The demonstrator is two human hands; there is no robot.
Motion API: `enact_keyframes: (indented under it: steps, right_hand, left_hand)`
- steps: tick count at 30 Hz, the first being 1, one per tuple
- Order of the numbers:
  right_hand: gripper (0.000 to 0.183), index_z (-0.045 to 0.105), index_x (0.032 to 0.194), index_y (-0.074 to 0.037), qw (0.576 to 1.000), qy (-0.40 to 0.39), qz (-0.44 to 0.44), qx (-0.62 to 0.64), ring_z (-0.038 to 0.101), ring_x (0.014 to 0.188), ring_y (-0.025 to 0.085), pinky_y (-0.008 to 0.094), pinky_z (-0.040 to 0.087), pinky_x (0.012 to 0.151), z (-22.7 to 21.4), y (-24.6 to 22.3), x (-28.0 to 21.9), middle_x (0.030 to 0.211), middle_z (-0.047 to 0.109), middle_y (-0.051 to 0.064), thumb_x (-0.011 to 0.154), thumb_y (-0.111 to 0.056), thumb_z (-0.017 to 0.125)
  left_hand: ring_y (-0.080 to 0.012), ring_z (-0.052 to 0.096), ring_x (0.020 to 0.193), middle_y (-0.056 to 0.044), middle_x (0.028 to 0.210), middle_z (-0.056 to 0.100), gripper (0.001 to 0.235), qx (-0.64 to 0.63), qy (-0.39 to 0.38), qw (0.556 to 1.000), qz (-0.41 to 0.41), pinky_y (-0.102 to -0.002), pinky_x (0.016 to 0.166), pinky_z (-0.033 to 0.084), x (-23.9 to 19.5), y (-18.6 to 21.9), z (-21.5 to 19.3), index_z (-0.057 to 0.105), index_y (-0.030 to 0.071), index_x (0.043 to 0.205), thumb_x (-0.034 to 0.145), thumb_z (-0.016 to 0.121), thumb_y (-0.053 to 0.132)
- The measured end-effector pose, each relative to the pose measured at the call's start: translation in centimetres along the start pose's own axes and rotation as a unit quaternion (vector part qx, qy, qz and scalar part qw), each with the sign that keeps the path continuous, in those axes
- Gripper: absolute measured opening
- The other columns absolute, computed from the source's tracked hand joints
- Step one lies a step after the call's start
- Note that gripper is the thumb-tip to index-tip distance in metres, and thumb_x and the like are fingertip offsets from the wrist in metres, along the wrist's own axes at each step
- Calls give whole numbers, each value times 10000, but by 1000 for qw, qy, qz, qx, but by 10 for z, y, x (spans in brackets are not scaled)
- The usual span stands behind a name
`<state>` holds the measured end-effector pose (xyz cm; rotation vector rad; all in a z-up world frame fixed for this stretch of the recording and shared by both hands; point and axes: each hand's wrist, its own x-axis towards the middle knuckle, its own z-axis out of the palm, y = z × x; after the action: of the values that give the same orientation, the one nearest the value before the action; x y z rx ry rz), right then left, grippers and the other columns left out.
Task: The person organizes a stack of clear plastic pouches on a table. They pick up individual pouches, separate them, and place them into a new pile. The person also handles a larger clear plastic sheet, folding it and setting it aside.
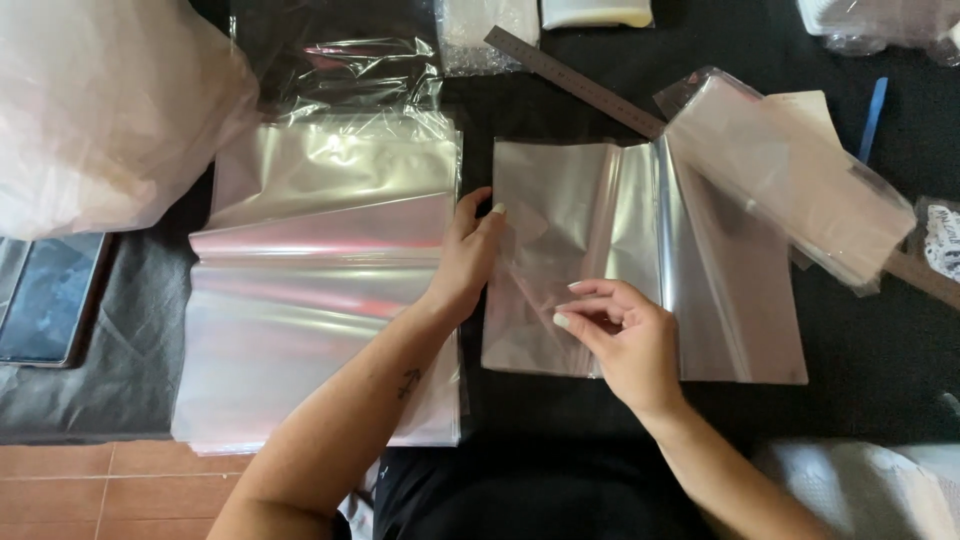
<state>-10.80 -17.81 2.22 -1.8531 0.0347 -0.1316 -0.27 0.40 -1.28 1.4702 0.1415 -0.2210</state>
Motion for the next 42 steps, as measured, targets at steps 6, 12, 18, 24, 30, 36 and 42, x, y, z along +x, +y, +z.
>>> enact_keyframes:
  steps: [6, 12, 18, 24, 30, 36, 42]
  right_hand:
    - [300, 715, 1058, -31, 998, 43, 36, 43, 689, 729, 87, 259, 594, 721, -16, 20, 3, 832, 782, 113, 787, -51, 842]
    - [165, 719, 990, 23, 989, 144, 32, 20, 722, 741, 184, 320, 614, 739, -58, 19, -3, 848, 745, 173, 858, -26, 805]
    - [109, 642, 1033, 56, 960, 276, 19, -35, 727, 819, 214, 266, 609, 702, -124, 45, -27, 934, 711, 200, 1037, -50, 669]
    - [212, 664, 942, 45, 925, 311, 64, -209, 651, 692, 144, 242, 493, 689, -176, 82, -64, 808, 693, 142, 1071, -102, 746]
    - [231, 721, 908, -122, 808, 306, -2, -504, 661, 732, 199, 378, 472, 719, -175, 87, -78, 794, 683, -4, 958, -252, 905]
    - [331, 700, 1020, -29, 825, 130, -314, -452, 646, 991, 293, 405, 519, 903, -73, 5, -42, 1076, 652, 125, 872, -303, 815]
    - [438, 714, 1148, -17, 839, -140, -389, -355, 610, 1186, 281, 391, 475, 1056, 36, 6, -17, 1222, 698, 122, 815, -274, 833]
  left_hand:
    - [-493, 482, 1330, -332, 1403, 484, 612, -2, -4, 1000, -2, -586, 1094, 387, -3, 4, -2, 358, 12, 1519, 1011, 496, 323]
    - [-299, 685, 903, -240, 1053, 686, 749, -16, -37, 997, 61, -415, 738, 567, 5, -20, -5, 297, -23, 1514, 840, 622, -1]
    - [-153, 525, 616, -71, 738, 599, 718, 15, -3, 1000, -15, -313, 543, 399, 5, -6, 1, 316, 39, 1518, 842, 553, -25]
    - [-130, 462, 582, -44, 683, 524, 702, -4, -22, 1000, -20, -288, 524, 353, 0, 1, 1, 306, 53, 1515, 857, 538, -26]
    - [-125, 487, 584, -60, 742, 597, 721, 1, -21, 1000, -18, -287, 489, 345, -1, 0, 0, 281, 32, 1529, 865, 559, 5]
    - [-161, 584, 663, -125, 911, 705, 718, -5, -10, 999, -31, -300, 549, 444, -2, 5, 3, 302, 61, 1518, 847, 548, -9]
    - [-143, 581, 679, -108, 906, 701, 715, -22, 1, 1000, 11, -285, 552, 468, 10, -20, 5, 349, 73, 1473, 796, 560, -21]
